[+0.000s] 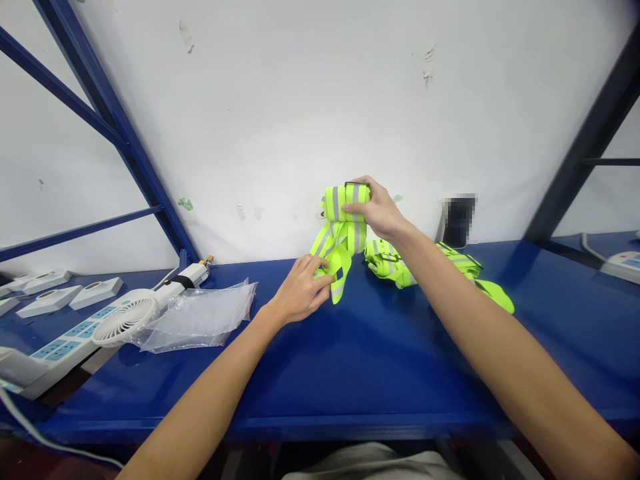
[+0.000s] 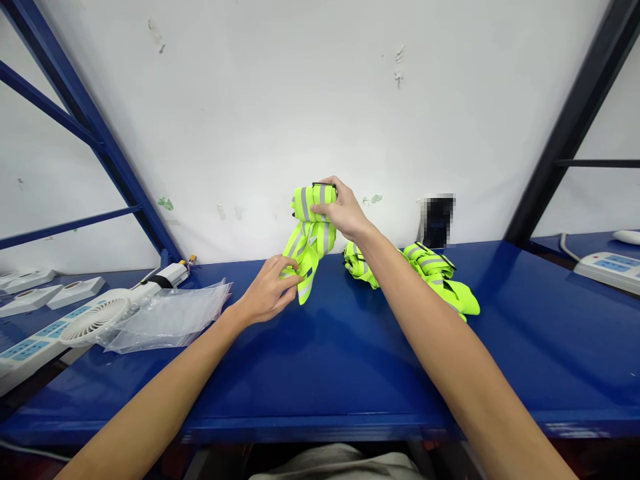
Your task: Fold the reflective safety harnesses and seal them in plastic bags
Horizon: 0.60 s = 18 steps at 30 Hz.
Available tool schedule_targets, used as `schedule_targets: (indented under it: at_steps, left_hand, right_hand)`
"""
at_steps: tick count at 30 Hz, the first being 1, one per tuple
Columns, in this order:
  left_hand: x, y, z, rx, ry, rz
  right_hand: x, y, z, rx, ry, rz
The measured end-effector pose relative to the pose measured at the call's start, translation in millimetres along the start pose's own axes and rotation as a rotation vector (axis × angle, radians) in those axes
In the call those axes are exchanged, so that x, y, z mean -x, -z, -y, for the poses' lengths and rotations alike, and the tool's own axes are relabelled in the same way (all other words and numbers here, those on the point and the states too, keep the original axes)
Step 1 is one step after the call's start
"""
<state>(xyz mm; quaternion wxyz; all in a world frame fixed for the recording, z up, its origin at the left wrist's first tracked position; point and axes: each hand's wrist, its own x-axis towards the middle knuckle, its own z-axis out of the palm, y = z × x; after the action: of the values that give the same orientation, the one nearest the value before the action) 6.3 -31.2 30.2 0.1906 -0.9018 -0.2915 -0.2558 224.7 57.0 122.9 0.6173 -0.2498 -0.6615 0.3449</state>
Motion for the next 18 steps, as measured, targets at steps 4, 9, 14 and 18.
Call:
schedule_targets:
  at_steps: [4, 9, 14, 18]
  left_hand:
    - [-3, 0.3, -1, 0.049, 0.154, 0.012]
    - [-7, -6.3, 3, 0.21, 0.404, -0.028]
    - [-6, -3.7, 5, 0.203, 0.432, -0.077]
    - [-4, 5.0, 0, 0.037, 0.157, -0.089]
  right_hand:
    - [1, -1, -1, -0.014, 0.013, -0.009]
    - [7, -1, 5, -0.027, 0.014, 0.224]
    - [7, -1, 9, -0.038, 0.004, 0.226]
    - [1, 5, 3, -0.142, -0.044, 0.007]
